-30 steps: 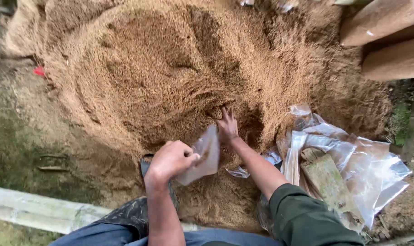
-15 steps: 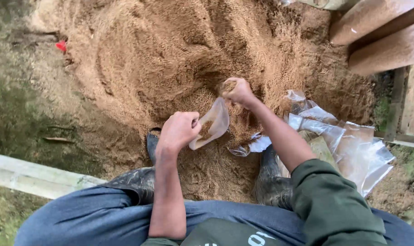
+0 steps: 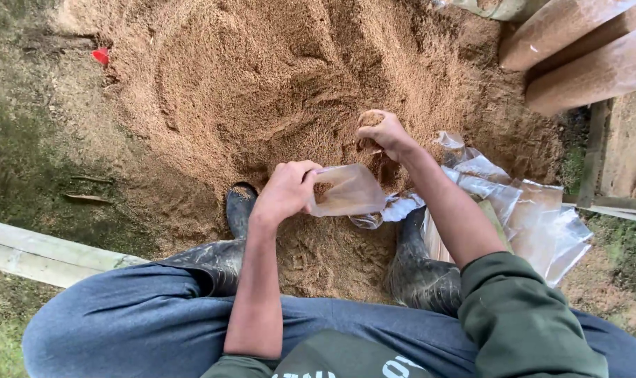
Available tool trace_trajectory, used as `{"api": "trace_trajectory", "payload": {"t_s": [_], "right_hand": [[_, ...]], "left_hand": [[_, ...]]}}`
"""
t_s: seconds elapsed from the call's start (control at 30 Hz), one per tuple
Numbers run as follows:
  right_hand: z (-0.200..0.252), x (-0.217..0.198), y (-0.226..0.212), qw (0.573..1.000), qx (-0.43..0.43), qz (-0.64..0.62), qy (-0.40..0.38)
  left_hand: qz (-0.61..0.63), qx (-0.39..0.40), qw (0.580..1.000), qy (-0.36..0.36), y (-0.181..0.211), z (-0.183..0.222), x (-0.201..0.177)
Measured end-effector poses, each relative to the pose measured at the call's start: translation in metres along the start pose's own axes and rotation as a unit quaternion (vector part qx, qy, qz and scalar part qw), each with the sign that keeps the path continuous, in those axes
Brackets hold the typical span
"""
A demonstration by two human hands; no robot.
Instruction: Filling small plastic bags with grain or substrate from a large pile by hand
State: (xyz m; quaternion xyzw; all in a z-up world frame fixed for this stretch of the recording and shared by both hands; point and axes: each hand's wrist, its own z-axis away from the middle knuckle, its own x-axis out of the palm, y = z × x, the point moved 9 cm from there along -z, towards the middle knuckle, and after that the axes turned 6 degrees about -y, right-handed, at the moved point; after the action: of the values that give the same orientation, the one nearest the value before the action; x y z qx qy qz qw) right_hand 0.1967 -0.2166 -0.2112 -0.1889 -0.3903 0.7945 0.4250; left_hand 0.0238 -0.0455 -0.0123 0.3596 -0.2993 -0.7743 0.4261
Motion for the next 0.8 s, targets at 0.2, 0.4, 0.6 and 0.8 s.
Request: {"api": "trace_trajectory", "payload": {"t_s": [0.2,0.4,0.6,0.8], "right_hand": [[0.022,-0.005,-0.017,1.0,0.021,-0.013,0.017],[0.017,-0.014,-0.01,1.0,0.018,-0.016,-0.004],[0.031,-0.008,-0.024,0.999,0.024,-0.009,-0.025],[0.052,-0.005,-0.051,0.999,0.006,0.004,-0.038]], "left_hand": [[0.027,-0.047,0.998,-0.036,0.026,0.016,0.043],[-0.03,-0.008,0.998,-0.05,0.018,0.004,0.056],[-0.032,-0.045,0.998,-0.038,-0.032,-0.036,0.057],[0.005,-0.038,0.999,0.005,-0.032,-0.049,0.044]]}}
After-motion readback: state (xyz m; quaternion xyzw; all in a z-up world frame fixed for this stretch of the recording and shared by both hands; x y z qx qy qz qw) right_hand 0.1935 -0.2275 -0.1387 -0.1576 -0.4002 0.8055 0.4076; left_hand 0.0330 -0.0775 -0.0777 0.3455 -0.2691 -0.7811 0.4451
